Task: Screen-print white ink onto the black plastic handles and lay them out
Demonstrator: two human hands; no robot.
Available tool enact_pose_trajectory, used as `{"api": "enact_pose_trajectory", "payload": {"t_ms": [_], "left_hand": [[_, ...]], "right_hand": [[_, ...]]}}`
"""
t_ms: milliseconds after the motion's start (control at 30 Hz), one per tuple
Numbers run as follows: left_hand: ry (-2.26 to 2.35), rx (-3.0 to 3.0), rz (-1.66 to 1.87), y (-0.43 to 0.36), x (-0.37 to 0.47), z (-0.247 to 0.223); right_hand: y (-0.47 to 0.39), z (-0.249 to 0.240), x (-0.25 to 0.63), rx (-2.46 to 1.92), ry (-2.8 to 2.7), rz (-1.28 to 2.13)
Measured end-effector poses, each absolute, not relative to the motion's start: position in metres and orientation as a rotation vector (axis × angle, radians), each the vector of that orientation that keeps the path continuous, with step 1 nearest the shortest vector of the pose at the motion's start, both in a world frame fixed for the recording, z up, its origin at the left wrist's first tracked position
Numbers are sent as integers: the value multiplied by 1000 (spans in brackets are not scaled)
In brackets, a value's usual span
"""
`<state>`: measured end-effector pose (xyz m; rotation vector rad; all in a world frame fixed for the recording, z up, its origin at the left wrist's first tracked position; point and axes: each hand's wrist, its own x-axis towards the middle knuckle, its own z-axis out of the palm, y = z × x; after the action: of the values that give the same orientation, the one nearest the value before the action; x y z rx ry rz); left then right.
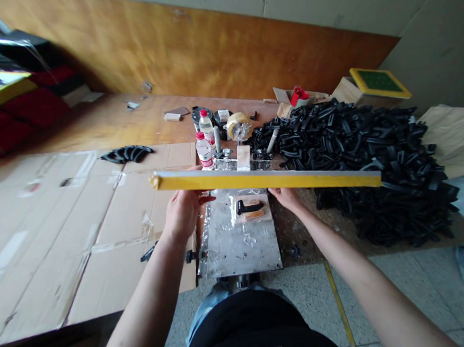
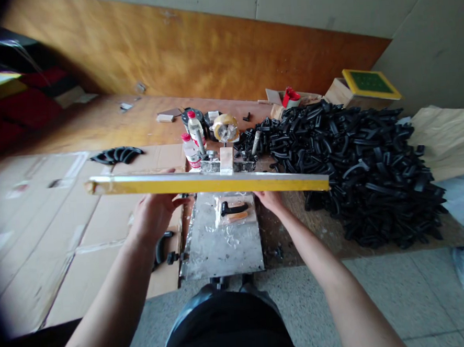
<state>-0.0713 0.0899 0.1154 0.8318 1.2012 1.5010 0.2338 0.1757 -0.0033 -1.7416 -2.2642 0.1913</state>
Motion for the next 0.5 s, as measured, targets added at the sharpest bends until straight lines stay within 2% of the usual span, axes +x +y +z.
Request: {"api": "enact_pose_trajectory", "payload": {"t_ms": [133, 300, 433, 500], "left_hand": [[1231, 678, 1511, 81, -59, 92], [1221, 399, 934, 20, -22, 25], [1226, 193, 997, -13, -21, -8], [1339, 171, 1068, -23, -49, -21]], "right_hand": [[143, -25, 200, -1373, -2458, 413], [88, -9, 161, -1236, -2428, 388], [65, -7, 150, -773, -2626, 406], [85, -9, 167, -966, -2480, 501]]}}
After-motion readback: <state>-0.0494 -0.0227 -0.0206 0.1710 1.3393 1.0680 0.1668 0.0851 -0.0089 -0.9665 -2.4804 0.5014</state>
